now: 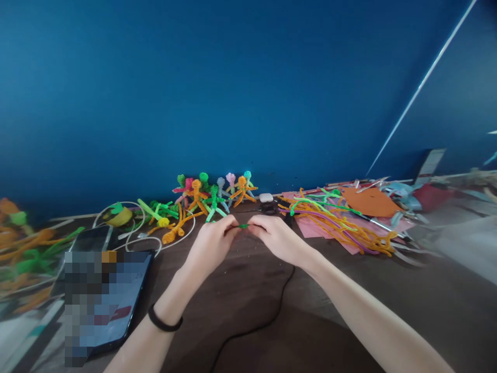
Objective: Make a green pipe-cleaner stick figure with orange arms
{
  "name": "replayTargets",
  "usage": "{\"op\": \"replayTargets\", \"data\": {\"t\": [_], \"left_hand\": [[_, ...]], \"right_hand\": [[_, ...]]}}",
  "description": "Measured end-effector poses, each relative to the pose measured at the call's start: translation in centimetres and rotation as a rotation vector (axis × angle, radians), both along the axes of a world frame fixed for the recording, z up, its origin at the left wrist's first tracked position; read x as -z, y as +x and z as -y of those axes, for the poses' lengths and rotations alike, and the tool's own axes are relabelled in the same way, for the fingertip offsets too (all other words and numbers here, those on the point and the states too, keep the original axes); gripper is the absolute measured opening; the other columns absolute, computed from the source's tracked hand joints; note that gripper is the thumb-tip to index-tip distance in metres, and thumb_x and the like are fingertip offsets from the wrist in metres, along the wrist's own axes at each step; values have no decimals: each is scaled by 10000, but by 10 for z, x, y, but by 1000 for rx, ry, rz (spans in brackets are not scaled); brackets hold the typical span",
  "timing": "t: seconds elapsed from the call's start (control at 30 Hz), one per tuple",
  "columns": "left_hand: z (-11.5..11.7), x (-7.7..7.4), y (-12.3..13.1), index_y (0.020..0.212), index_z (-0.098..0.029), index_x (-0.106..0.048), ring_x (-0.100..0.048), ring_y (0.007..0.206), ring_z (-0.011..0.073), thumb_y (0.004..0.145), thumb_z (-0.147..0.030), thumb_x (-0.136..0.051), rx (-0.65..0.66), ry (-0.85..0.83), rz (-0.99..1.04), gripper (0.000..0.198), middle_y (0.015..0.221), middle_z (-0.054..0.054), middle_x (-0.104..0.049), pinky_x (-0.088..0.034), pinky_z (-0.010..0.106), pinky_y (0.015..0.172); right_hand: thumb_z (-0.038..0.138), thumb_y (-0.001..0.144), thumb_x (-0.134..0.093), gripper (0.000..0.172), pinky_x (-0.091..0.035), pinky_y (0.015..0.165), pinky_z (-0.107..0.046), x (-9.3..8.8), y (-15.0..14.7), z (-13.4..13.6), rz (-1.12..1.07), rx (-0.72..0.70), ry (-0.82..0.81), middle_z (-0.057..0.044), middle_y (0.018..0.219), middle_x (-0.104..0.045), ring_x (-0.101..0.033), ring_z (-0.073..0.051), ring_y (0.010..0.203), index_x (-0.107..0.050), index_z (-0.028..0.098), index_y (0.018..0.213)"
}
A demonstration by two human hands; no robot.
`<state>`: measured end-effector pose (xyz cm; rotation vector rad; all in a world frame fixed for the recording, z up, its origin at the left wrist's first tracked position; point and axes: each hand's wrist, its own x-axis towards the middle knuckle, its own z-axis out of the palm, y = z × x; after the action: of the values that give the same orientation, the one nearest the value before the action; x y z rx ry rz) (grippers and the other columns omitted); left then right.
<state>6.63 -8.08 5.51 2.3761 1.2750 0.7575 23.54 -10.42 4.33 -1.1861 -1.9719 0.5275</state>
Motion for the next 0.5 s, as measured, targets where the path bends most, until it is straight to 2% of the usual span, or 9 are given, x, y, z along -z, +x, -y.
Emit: {"op": "replayTargets", "data": {"t": [0.17, 0.27, 0.4, 0.5], "left_hand": [[4, 6, 8, 636, -189, -556, -572, 575, 134, 815, -291, -398, 70, -223, 221, 260, 611, -3, -621, -408, 229, 587], [4, 13, 12, 697, -177, -572, -583, 620, 151, 819, -348, -399, 97, -306, 317, 272, 661, 18, -631, -428, 244, 604], [2, 14, 12, 734, -168, -591, -554, 641, 150, 819, -367, -401, 47, -283, 317, 288, 659, 14, -602, -410, 245, 608], [0, 11, 9, 698, -171, -595, -506, 599, 140, 806, -374, -423, -31, -222, 266, 288, 603, 1, -555, -376, 247, 584]], "right_hand": [[223, 860, -412, 215, -373, 599, -225, 3, -5, 0, -134, 81, 58, -10, 648, -556, -520, -124, 640, -575, 160, 734], [258, 858, -427, 219, -389, 601, -233, 6, -9, 0, -237, 141, 76, -12, 634, -549, -524, -127, 626, -586, 160, 742], [270, 815, -513, 172, -407, 643, -245, 10, -11, -2, -337, 219, 129, -33, 737, -542, -527, -135, 695, -632, 165, 749], [274, 764, -582, 129, -409, 629, -250, 9, -10, -4, -360, 247, 84, -28, 749, -517, -513, -133, 690, -661, 176, 733]]}}
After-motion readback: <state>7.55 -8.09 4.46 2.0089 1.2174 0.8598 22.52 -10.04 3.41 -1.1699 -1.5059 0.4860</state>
